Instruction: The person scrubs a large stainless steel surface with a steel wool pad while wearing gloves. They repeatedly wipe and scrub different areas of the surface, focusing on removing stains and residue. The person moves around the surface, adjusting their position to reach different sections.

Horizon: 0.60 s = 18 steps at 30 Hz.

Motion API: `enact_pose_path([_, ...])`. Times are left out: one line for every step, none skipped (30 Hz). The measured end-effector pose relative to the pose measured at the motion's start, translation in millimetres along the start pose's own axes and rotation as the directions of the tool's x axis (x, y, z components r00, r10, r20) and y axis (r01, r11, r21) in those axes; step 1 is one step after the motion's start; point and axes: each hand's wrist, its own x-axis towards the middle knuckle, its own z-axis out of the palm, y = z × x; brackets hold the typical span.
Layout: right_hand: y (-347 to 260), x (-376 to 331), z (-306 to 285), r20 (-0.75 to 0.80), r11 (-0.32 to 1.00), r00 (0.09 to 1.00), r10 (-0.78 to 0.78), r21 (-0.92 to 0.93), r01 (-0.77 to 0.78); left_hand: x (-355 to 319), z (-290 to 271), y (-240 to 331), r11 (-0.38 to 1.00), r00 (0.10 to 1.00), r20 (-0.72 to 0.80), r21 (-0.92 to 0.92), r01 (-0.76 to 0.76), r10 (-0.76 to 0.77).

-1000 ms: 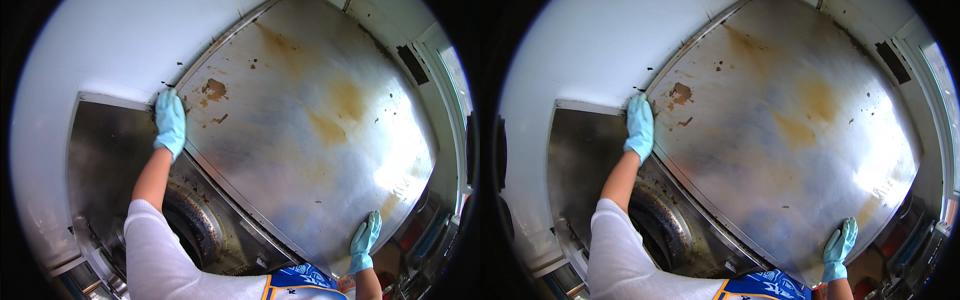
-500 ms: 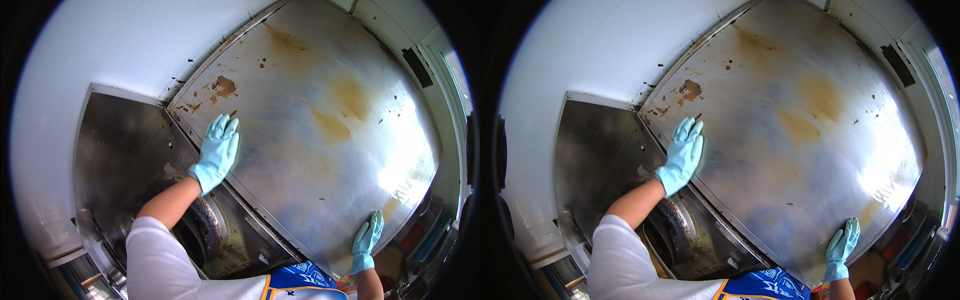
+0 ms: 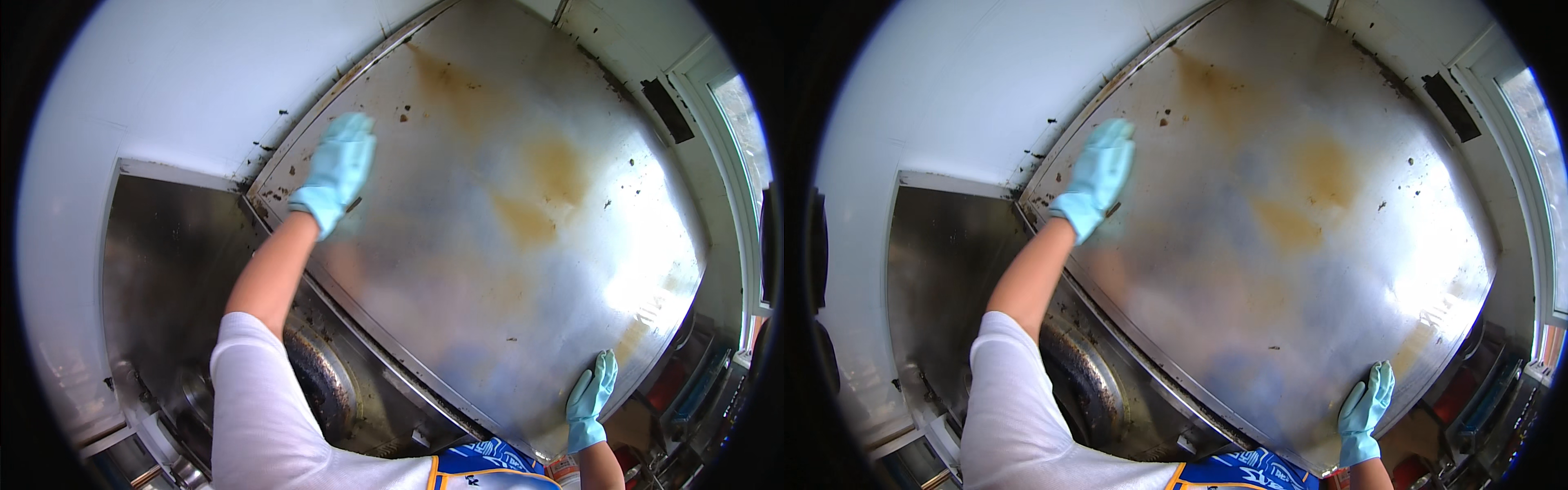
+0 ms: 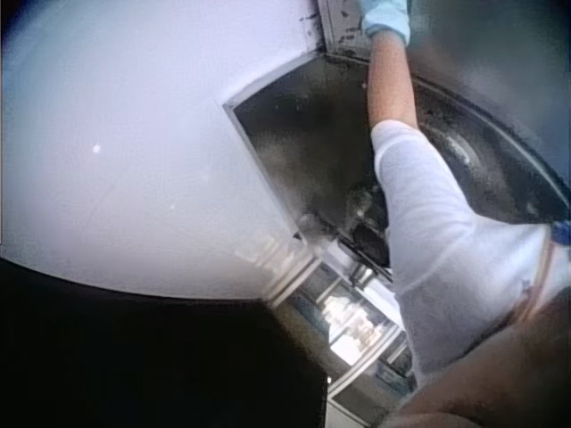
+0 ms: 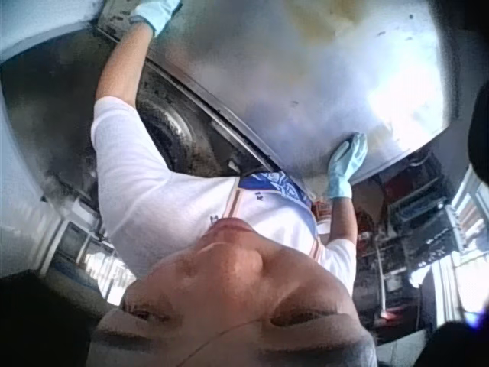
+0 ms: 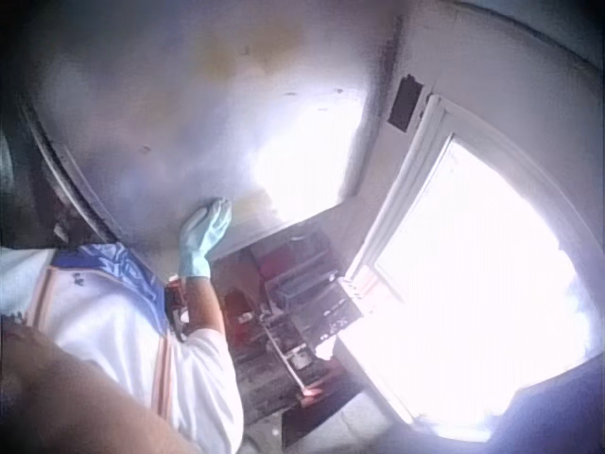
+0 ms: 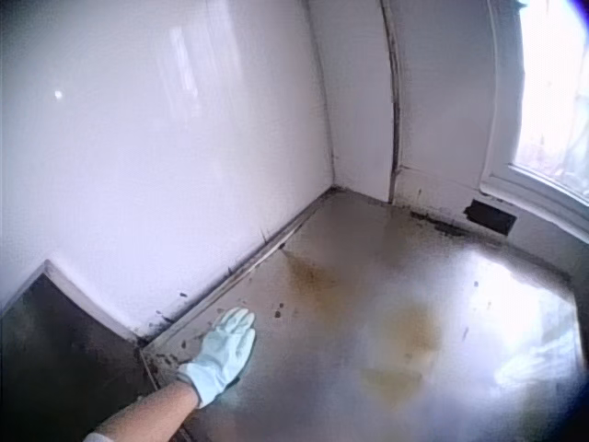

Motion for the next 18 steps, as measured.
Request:
enact_pose_path([-0.1, 0.4, 0.1, 0.004, 1.000, 1.000, 0.025, 0.018, -0.025, 6.5, 2.7, 44.1, 0.923, 0.992, 0.015, -0.364, 0.125, -0.128])
enact_pose_path([0.0, 0.5, -0.4, -0.009, 1.000, 1.000, 0.003, 0.008, -0.003, 15.9, 0.3, 76.6, 0.929, 0.995, 0.100, -0.370, 0.010, 0.029])
enact_pose_path([0.1, 0.9, -0.2, -0.006, 1.000, 1.000, -0.008, 0.014, 0.008, 21.3, 1.3, 108.4, 0.922, 0.978, 0.155, -0.381, -0.072, 0.140])
enact_pose_path([0.6, 1.3, -0.1, -0.016, 1.000, 1.000, -0.012, 0.012, 0.012, 24.4, 0.8, 131.3, 0.921, 0.945, -0.004, -0.220, -0.321, 0.328])
enact_pose_path([0.9, 1.6, 0.1, -0.022, 1.000, 1.000, -0.021, 0.007, 0.021, 30.9, -1.2, 133.0, 0.931, 0.947, 0.119, -0.251, -0.264, 0.300])
enact_pose_path([1.6, 1.7, 0.3, -0.036, 0.999, 0.998, -0.051, 0.003, 0.051, 29.5, -2.8, 128.7, 0.940, 0.980, 0.058, -0.299, -0.166, 0.191])
enact_pose_path([1.7, 1.6, 0.1, -0.046, 0.998, 0.997, -0.062, 0.002, 0.062, 30.4, -2.2, 112.8, 0.940, 0.992, 0.080, -0.336, -0.068, 0.100])
enact_pose_path([2.1, 1.9, 0.0, -0.028, 0.999, 0.998, -0.053, -0.003, 0.053, 30.0, -2.6, 79.7, 0.932, 0.987, 0.139, -0.341, 0.125, -0.081])
enact_pose_path([1.9, 1.6, -0.4, -0.034, 0.997, 0.997, -0.071, -0.009, 0.071, 33.3, -1.8, 37.2, 0.993, 0.996, 0.069, -0.102, 0.064, -0.057])
enact_pose_path([1.8, 1.9, -0.5, -0.027, 0.998, 0.998, -0.060, -0.013, 0.059, 26.1, -1.5, 3.1, 0.996, 0.997, -0.008, 0.045, 0.082, -0.081])
enact_pose_path([1.2, 1.8, -0.9, -0.029, 0.998, 0.998, -0.055, -0.014, 0.055, 19.3, 8.0, -22.1, 0.990, 0.993, -0.014, 0.079, 0.119, -0.118])
enact_pose_path([0.5, 2.2, -1.3, -0.047, 0.998, 0.997, -0.066, -0.012, 0.066, 15.0, 15.3, -39.4, 0.993, 0.992, 0.066, 0.046, 0.108, -0.111])
enact_pose_path([-0.3, 1.7, -2.2, -0.012, 0.999, 0.999, -0.039, -0.002, 0.039, 14.1, 18.7, -50.1, 0.989, 0.989, 0.044, 0.049, 0.138, -0.140])
enact_pose_path([-1.3, 1.6, -3.0, -0.007, 0.999, 0.999, -0.037, 0.007, 0.037, 13.1, 21.7, -48.6, 0.984, 0.986, 0.020, 0.063, 0.166, -0.168])
enact_pose_path([-2.3, 1.3, -3.8, 0.003, 1.000, 1.000, -0.002, 0.013, 0.002, 12.6, 24.7, -33.2, 0.981, 0.983, -0.045, 0.062, 0.183, -0.180])
enact_pose_path([-3.5, 2.0, -4.7, 0.002, 1.000, 1.000, -0.005, -0.006, 0.005, 15.6, 24.3, -11.5, 0.953, 0.966, -0.053, 0.162, 0.257, -0.252])
enact_pose_path([-4.9, 2.8, -5.8, -0.015, 1.000, 1.000, -0.021, 0.010, 0.022, 18.6, 18.5, 18.0, 0.928, 0.938, -0.007, 0.149, 0.343, -0.345])
enact_pose_path([-6.0, 4.6, -7.1, -0.017, 1.000, 1.000, -0.020, 0.018, 0.020, 25.7, 15.2, 50.9, 0.957, 0.957, -0.016, 0.023, 0.290, -0.290])
